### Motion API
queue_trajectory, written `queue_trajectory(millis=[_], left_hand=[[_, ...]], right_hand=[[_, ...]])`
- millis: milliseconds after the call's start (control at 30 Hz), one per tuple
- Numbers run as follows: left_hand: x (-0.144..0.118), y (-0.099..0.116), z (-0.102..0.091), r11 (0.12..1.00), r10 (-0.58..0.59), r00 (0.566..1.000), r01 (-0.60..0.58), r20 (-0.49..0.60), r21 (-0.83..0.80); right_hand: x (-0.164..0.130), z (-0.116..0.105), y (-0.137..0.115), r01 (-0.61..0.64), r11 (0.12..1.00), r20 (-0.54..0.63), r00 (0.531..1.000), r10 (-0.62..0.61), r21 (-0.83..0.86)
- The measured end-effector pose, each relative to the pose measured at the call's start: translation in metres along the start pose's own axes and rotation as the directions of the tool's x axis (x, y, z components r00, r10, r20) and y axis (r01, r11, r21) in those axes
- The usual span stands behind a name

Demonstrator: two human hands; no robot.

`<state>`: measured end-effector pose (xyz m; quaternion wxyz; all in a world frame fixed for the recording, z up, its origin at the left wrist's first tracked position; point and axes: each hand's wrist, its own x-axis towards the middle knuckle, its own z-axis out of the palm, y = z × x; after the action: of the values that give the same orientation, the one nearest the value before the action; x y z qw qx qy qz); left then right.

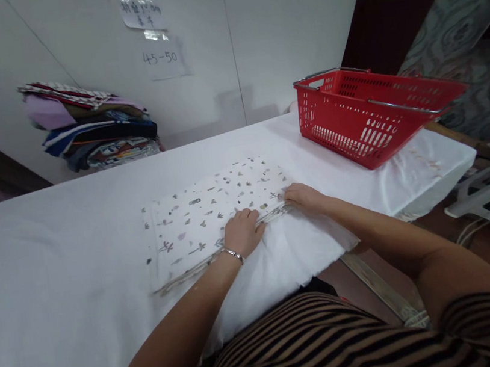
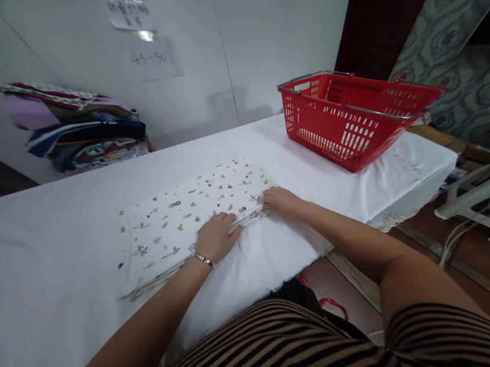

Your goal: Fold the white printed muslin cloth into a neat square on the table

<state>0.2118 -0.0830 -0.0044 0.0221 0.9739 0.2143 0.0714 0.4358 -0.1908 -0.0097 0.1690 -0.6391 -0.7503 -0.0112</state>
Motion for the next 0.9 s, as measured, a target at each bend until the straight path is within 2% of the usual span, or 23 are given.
queue_trajectory(millis=[200,333,500,600,900], left_hand=[[0.017,0.014,0.002,1.0,0.0,1.0,0.0,-0.025,0.01],[0.026,0.02,0.003,0.999,0.001,1.0,-0.001,0.006,0.043],[0.032,0.017,0.004,0.999,0.009,0.998,-0.013,0.057,0.053],[0.032,0.014,0.006,0.999,0.027,0.999,-0.029,0.047,0.037],[0.028,0.014,0.012,0.994,0.077,0.997,-0.079,0.024,0.081]], right_hand=[[0.002,-0.002,-0.001,-0.007,1.0,0.018,1.0,0.006,0.004],[0.001,-0.001,-0.001,-0.012,1.0,0.026,1.0,0.012,-0.012],[-0.006,0.001,-0.005,0.038,0.999,0.001,0.999,-0.038,-0.037],[-0.011,0.001,-0.008,0.081,0.995,-0.008,0.997,-0.082,-0.051],[-0.011,0.002,-0.004,0.101,0.989,0.011,0.995,-0.1,-0.105]])
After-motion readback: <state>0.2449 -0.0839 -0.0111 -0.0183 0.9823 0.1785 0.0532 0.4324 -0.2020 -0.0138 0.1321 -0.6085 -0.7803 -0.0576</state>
